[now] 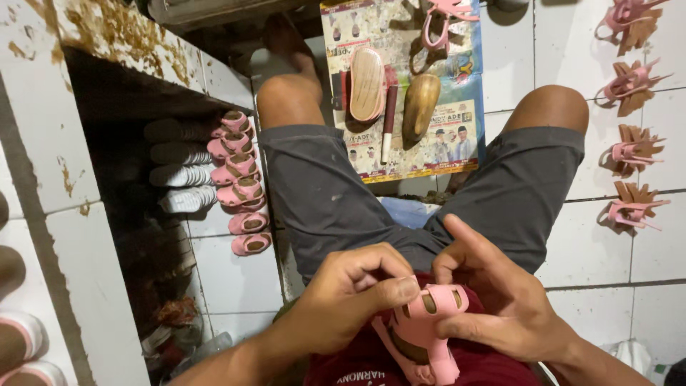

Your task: The person sits on the floor and assembles pink children's sandals. They stretch a pink strap upper over a wooden shoe last, tap and seat the straps with a wooden mallet, fit the lasted upper onto a sole, and press the edges to secure the assembly.

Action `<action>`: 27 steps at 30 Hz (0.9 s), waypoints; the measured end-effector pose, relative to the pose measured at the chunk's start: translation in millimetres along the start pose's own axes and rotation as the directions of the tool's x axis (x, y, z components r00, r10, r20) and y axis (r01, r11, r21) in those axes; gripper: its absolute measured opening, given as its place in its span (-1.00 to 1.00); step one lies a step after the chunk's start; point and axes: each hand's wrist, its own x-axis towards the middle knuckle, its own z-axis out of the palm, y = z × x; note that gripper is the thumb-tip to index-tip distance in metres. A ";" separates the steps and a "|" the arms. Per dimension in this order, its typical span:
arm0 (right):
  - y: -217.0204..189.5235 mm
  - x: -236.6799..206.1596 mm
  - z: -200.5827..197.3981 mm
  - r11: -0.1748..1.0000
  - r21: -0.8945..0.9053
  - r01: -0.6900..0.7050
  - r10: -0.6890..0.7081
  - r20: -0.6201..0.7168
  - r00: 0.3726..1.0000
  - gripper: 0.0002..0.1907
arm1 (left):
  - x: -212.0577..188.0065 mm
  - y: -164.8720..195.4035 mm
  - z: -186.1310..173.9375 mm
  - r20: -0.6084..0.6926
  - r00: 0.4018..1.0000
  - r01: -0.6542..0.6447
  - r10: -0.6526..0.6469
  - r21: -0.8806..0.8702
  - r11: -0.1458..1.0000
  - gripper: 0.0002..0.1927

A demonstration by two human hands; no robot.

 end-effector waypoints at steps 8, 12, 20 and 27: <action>-2.0 -13.2 4.2 0.988 -0.032 0.150 -0.145 0.123 0.982 0.25 | 39.7 -34.2 -23.5 0.653 0.728 0.544 -0.210 -0.362 0.757 -0.23; 9.0 -4.3 2.1 0.996 0.043 0.074 -0.074 0.000 0.997 0.26 | 43.7 -26.5 -23.5 0.417 0.895 0.287 -0.159 -0.267 0.920 -0.40; 17.1 13.5 3.0 0.971 0.037 -0.236 0.239 -0.140 0.961 0.07 | 3.4 -12.6 -5.2 -0.060 0.990 -0.108 0.126 0.241 0.964 -0.67; 9.7 44.6 -6.0 0.869 -0.494 0.017 -0.099 -0.141 0.985 -0.16 | 33.1 -21.4 -27.8 0.087 0.994 0.067 -0.070 0.040 0.997 -0.40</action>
